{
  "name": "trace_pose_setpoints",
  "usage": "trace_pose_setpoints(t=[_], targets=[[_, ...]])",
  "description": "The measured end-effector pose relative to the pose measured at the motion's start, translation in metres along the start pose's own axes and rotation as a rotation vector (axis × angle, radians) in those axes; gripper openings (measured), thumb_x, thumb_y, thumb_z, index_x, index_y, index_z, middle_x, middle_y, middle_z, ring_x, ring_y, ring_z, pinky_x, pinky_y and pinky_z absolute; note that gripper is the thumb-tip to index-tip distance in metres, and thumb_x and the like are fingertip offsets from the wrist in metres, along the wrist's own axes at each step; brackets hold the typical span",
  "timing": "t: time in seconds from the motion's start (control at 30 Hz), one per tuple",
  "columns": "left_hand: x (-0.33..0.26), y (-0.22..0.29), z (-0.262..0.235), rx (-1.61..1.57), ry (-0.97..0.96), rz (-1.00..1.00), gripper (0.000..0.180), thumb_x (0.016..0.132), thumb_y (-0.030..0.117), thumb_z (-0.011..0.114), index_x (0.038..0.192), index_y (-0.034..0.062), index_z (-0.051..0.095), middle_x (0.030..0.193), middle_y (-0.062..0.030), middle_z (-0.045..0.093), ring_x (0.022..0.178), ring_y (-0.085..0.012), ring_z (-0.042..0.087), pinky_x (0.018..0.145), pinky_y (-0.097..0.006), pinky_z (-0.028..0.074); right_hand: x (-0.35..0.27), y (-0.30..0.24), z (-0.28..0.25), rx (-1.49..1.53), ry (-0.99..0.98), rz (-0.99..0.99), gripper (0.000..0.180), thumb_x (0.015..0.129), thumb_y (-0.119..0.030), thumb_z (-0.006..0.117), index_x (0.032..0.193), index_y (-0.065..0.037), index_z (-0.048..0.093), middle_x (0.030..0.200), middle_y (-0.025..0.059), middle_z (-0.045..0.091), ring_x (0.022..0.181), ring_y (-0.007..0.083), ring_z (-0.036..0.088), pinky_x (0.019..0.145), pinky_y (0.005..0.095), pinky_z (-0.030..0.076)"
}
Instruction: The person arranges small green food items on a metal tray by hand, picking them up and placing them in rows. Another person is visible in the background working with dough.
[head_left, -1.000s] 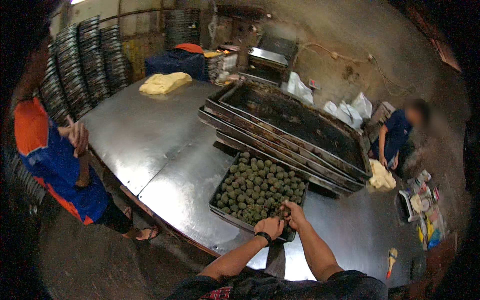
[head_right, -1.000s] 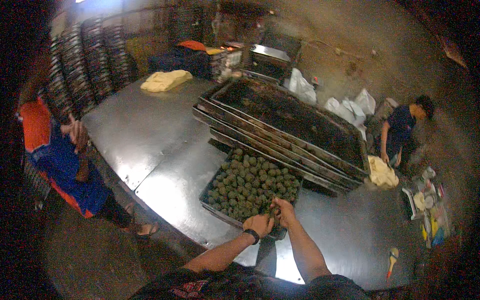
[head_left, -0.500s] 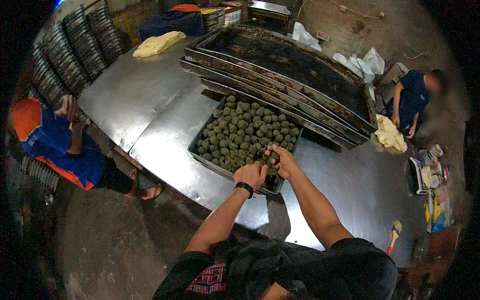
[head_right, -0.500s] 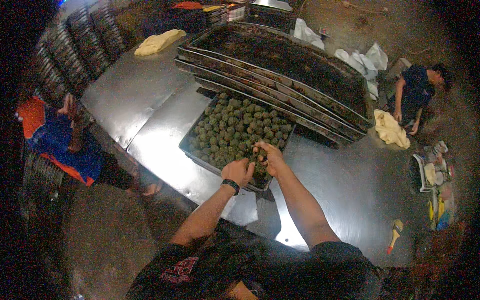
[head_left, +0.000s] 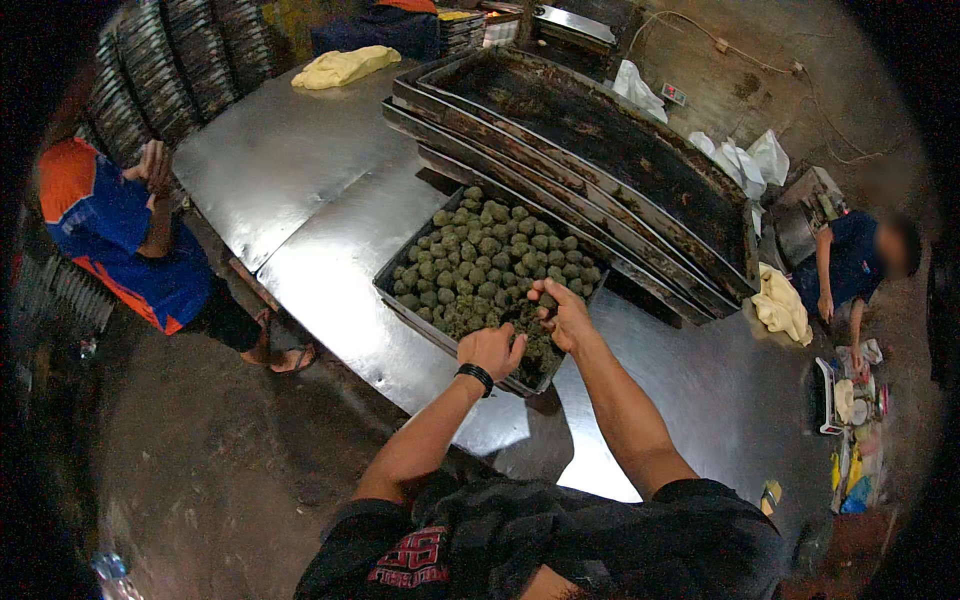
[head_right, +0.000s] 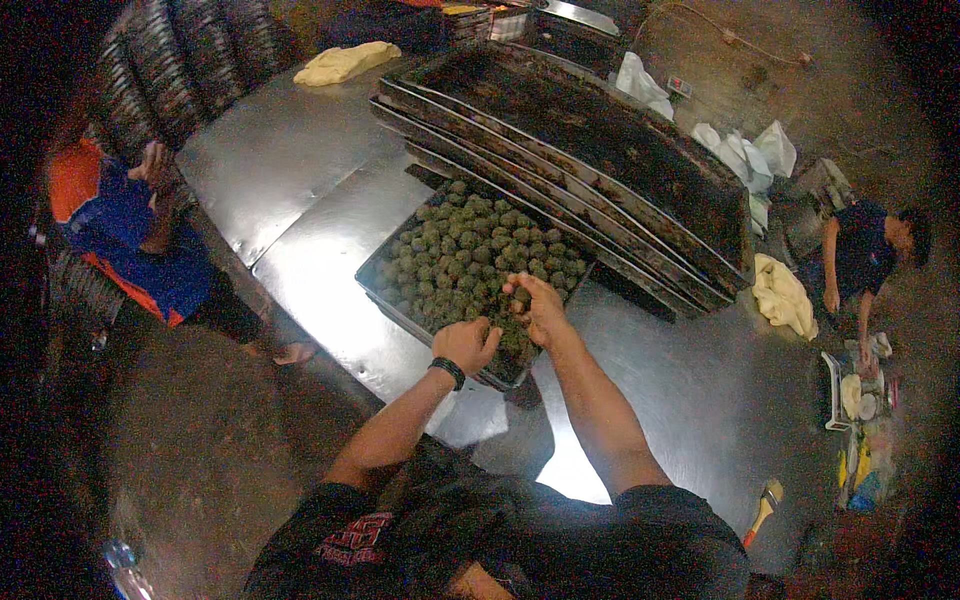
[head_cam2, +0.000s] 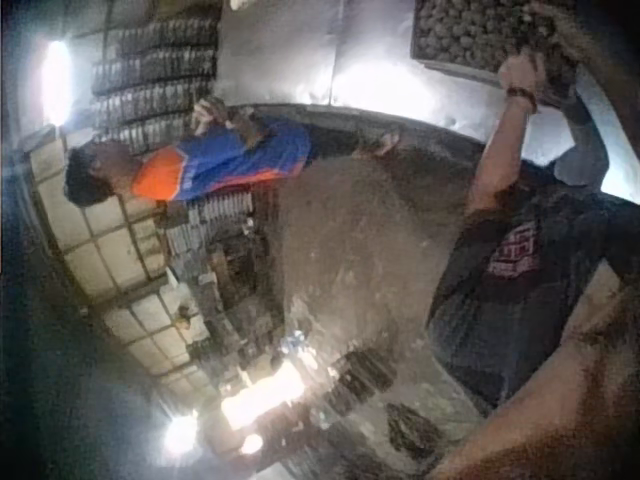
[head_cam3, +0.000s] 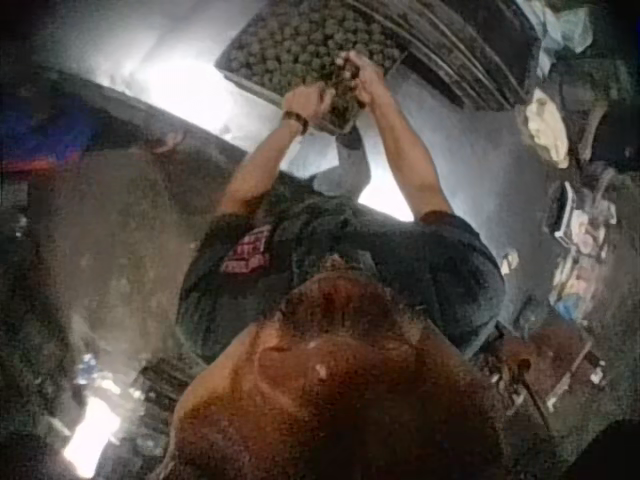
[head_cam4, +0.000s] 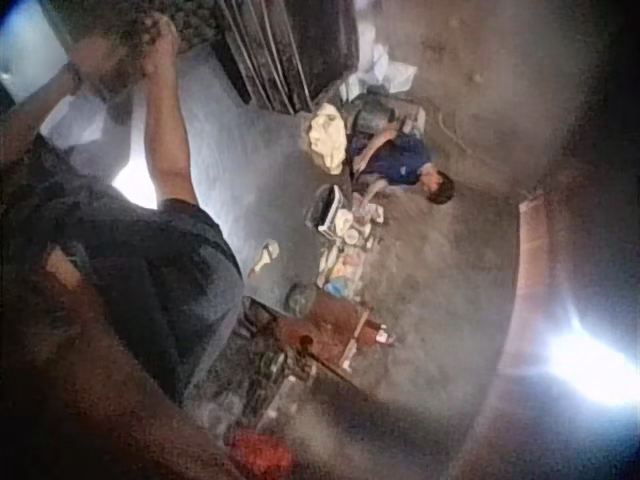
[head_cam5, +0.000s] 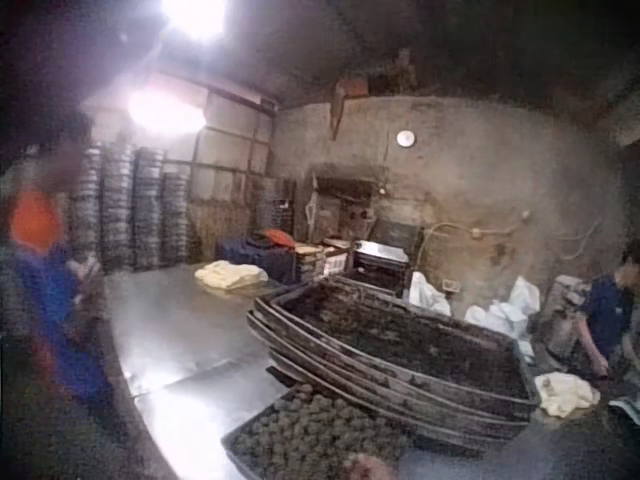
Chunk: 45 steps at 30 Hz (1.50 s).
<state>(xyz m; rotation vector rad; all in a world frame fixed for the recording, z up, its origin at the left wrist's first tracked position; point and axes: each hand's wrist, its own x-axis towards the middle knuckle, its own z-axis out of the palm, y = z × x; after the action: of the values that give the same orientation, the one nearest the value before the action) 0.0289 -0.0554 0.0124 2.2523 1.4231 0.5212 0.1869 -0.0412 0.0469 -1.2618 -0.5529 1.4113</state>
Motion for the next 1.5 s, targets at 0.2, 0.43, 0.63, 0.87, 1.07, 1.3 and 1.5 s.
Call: trace_pose_setpoints(t=[0.2,0.43,0.63,0.87,1.07,1.3,1.5], targets=[[0.005,-0.006,-0.01,-0.113,-0.164,0.128,0.037,0.083,0.042,0.044,0.082,0.0079,0.058,0.067,-0.016,0.061,0.063,-0.0341,0.06,0.054,-0.047,0.048,0.036,0.012,0.014,-0.547,0.3,-0.016,0.05,0.08,-0.055,0.054,0.064,-0.008,0.05,0.059,0.0048,0.054,0.046,0.0112,0.043,0.041,0.0251,0.031],[0.011,-0.021,-0.009,-0.181,-0.302,0.281,0.039,0.084,0.042,0.043,0.08,0.0056,0.058,0.068,-0.0171,0.061,0.063,-0.0328,0.061,0.055,-0.046,0.049,0.079,-0.044,0.086,0.027,0.091,-0.108,0.044,0.09,-0.036,0.046,0.112,0.002,0.047,0.097,0.0136,0.057,0.07,0.0203,0.058,0.06,0.0296,0.049],[0.014,-0.024,-0.03,-0.162,-0.446,0.317,0.034,0.086,0.036,0.045,0.08,0.0048,0.059,0.075,-0.0181,0.062,0.067,-0.0326,0.062,0.056,-0.043,0.049,0.08,-0.051,0.103,-0.039,0.258,-0.327,0.032,0.09,-0.017,0.05,0.112,0.005,0.047,0.099,0.015,0.057,0.077,0.0215,0.059,0.065,0.0319,0.051],[0.017,-0.019,-0.012,-0.31,-0.317,0.212,0.041,0.086,0.042,0.04,0.08,0.0057,0.058,0.071,-0.0218,0.06,0.063,-0.0374,0.06,0.06,-0.047,0.048,0.031,-0.015,0.035,-0.363,0.155,-0.135,0.025,0.084,-0.019,0.06,0.1,0.0,0.056,0.091,0.0099,0.058,0.075,0.0152,0.056,0.065,0.0296,0.047],[0.047,-0.017,0.0,-0.708,-0.356,-0.204,0.045,0.09,0.04,0.036,0.095,0.0003,0.057,0.082,-0.02,0.061,0.078,-0.0347,0.059,0.073,-0.044,0.044,-0.002,0.016,-0.008,-0.914,-0.191,-0.422,0.054,0.072,-0.01,0.064,0.123,-0.004,0.047,0.116,0.0097,0.053,0.109,0.0198,0.049,0.085,0.0317,0.045],[0.039,0.012,0.019,-1.589,-0.251,-0.598,0.063,0.09,0.053,0.027,0.124,0.0017,0.041,0.123,-0.0159,0.046,0.11,-0.028,0.046,0.092,-0.042,0.036,-0.026,0.023,-0.004,-1.195,-0.197,-0.714,0.051,0.071,-0.008,0.062,0.12,-0.005,0.051,0.12,0.0159,0.053,0.104,0.0299,0.055,0.083,0.0365,0.046],[0.034,-0.011,0.041,-2.008,-0.256,-0.531,0.08,0.086,0.062,0.028,0.14,0.0087,0.004,0.143,-0.0171,0.012,0.126,-0.0332,0.027,0.101,-0.043,0.027,-0.039,0.021,0.004,-1.456,-0.285,-0.734,0.037,0.068,-0.009,0.064,0.104,-0.001,0.06,0.104,0.0175,0.06,0.092,0.0322,0.059,0.079,0.0396,0.047]])
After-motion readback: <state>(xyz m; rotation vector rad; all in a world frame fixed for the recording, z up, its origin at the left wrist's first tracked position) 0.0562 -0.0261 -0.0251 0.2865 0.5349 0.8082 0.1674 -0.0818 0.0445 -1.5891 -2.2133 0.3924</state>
